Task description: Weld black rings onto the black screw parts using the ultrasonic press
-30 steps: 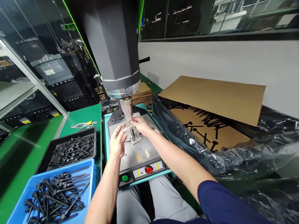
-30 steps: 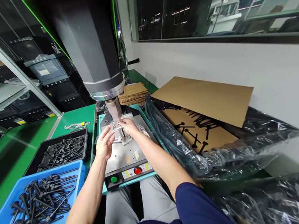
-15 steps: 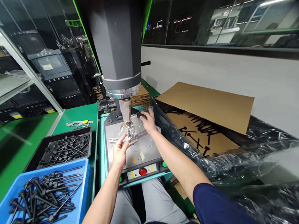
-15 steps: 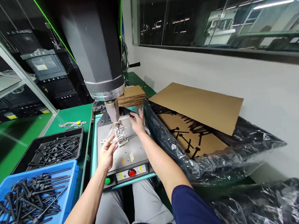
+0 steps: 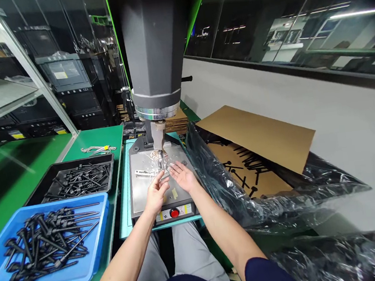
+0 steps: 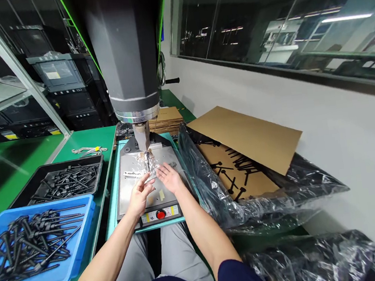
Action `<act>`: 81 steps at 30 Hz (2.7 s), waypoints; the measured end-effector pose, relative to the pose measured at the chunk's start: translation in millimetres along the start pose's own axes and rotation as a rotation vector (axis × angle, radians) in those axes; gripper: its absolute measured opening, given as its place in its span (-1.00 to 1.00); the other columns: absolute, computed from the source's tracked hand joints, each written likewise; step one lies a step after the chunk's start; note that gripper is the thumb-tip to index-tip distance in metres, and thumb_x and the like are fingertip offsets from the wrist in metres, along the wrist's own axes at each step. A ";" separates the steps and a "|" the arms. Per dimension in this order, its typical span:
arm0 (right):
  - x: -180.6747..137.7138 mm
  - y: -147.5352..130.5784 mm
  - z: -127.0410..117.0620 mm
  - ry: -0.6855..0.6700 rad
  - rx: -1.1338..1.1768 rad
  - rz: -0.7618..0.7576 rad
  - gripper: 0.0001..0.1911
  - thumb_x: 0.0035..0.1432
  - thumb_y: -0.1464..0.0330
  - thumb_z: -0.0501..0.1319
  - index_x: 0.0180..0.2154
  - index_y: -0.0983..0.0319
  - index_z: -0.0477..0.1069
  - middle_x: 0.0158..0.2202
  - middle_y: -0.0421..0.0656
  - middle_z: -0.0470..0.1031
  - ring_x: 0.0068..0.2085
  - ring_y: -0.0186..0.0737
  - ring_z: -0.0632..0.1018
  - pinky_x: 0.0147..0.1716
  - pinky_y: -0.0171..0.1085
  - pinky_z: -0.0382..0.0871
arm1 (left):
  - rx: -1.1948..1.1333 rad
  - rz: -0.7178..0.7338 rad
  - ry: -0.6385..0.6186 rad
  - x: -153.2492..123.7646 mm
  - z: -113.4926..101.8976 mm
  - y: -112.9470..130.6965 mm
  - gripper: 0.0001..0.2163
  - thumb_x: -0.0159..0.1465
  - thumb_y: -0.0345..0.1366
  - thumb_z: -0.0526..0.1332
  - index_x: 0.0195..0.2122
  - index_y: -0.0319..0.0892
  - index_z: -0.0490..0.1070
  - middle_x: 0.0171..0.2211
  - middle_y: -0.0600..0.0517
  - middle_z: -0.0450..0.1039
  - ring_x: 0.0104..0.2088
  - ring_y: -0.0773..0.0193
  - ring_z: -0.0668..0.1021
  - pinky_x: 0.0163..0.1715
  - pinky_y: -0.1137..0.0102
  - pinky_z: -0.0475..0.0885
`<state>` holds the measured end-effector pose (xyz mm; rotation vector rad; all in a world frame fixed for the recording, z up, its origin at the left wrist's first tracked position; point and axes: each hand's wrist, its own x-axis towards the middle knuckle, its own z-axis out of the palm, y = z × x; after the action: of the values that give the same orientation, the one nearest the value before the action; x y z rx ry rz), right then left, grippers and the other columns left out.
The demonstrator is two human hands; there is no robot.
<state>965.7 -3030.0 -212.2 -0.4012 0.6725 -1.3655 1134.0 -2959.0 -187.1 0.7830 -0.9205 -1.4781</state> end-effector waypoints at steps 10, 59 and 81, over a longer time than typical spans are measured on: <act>-11.7 -15.6 -6.3 -0.005 0.212 -0.124 -0.70 0.35 0.29 0.01 -0.15 0.16 0.50 -0.07 -0.13 0.60 0.06 -0.15 0.56 0.07 -0.05 0.47 | -0.202 -0.124 0.359 -5.5 -47.0 -7.6 -0.73 0.01 -0.11 0.43 -0.50 -0.20 0.46 -0.04 -0.15 0.54 -0.02 0.05 0.56 -0.16 0.31 0.47; -95.0 19.8 -79.7 0.377 -0.253 -0.066 -0.75 0.05 0.59 0.23 -0.24 0.18 0.46 -0.30 -0.07 0.60 -0.33 -0.19 0.63 -0.28 -0.16 0.63 | 0.225 0.001 0.535 99.3 -71.8 76.8 -0.57 0.11 -0.15 0.39 -0.05 -0.22 0.39 -0.18 -0.10 0.52 -0.27 0.27 0.59 -0.27 0.38 0.47; -121.3 38.5 -177.5 0.657 -1.621 -0.751 -0.09 0.14 -0.26 0.02 0.14 0.39 0.32 0.04 0.26 0.40 0.10 0.24 0.42 0.09 0.14 0.29 | 1.028 0.133 0.417 -85.9 -157.9 -67.0 -0.40 0.17 0.01 0.27 0.18 -0.17 0.32 0.05 -0.18 0.39 0.03 -0.04 0.51 0.00 0.05 0.48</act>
<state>872.2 -2883.8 -344.8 -1.6277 2.3292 -1.3307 1250.6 -2889.6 -322.8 1.6508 -1.3594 -0.5981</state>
